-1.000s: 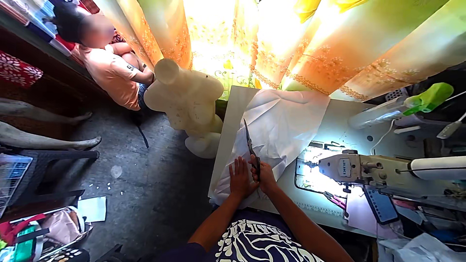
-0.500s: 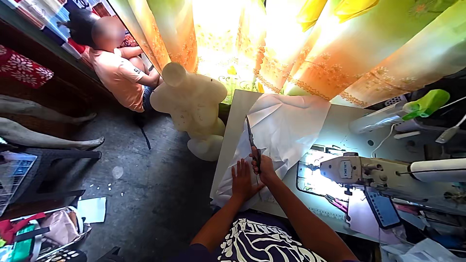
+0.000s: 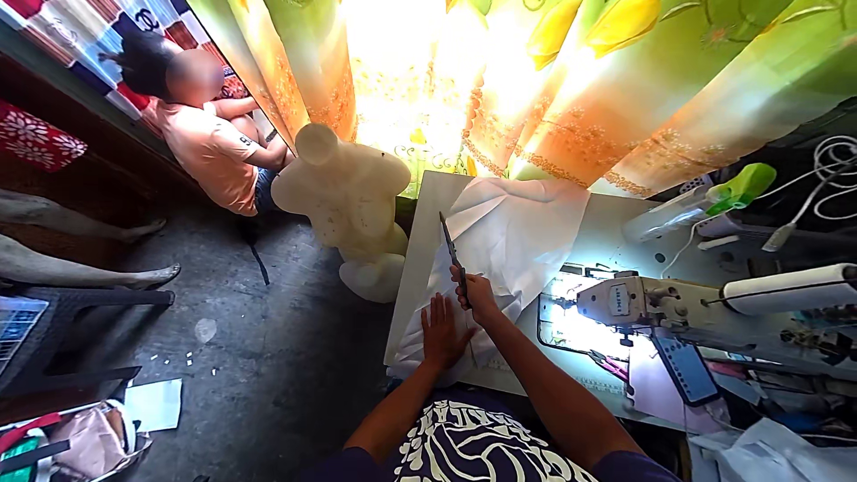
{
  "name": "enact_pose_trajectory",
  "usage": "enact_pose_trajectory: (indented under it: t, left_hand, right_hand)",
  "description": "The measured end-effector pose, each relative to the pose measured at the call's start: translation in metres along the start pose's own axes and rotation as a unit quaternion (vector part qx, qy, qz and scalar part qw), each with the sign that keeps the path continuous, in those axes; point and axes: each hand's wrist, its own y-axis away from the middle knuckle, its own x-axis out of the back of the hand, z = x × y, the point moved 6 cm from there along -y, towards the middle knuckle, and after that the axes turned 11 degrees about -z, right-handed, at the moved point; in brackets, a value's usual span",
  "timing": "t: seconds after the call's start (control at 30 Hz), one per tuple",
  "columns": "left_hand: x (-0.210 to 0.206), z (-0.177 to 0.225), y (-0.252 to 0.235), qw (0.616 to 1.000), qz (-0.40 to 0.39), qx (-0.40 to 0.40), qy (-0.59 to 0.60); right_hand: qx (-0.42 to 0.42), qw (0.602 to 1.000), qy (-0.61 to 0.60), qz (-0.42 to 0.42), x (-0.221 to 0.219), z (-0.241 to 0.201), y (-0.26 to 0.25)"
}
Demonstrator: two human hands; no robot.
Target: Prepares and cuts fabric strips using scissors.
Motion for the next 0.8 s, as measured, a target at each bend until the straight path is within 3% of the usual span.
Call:
enact_pose_trajectory:
  t: [0.1, 0.23, 0.37, 0.47, 0.63, 0.7, 0.8]
  left_hand:
    - [0.016, -0.01, -0.002, 0.999, 0.024, 0.007, 0.047]
    - [0.025, -0.045, 0.02, 0.999, -0.025, 0.003, -0.032]
    - [0.05, -0.072, 0.035, 0.994, 0.081, -0.063, -0.028]
    - [0.078, -0.071, 0.032, 0.999, 0.024, 0.005, 0.042]
    - [0.163, 0.0, 0.029, 0.978, 0.034, 0.074, 0.193]
    - [0.179, 0.042, 0.023, 0.973, -0.023, 0.04, 0.225]
    - [0.156, 0.097, -0.001, 0.962, -0.185, -0.02, 0.198]
  right_hand:
    - [0.024, 0.999, 0.025, -0.02, 0.007, 0.008, 0.01]
    - [0.069, 0.996, 0.053, -0.018, 0.026, 0.034, 0.047]
    - [0.075, 0.996, 0.044, 0.026, 0.044, 0.068, 0.096]
    - [0.053, 0.995, 0.039, 0.069, 0.058, 0.103, 0.14]
    - [0.077, 0.986, 0.064, 0.132, 0.078, 0.151, 0.207]
    - [0.078, 0.984, 0.039, 0.157, 0.084, 0.172, 0.231]
    - [0.07, 0.976, 0.015, 0.206, 0.094, 0.197, 0.266]
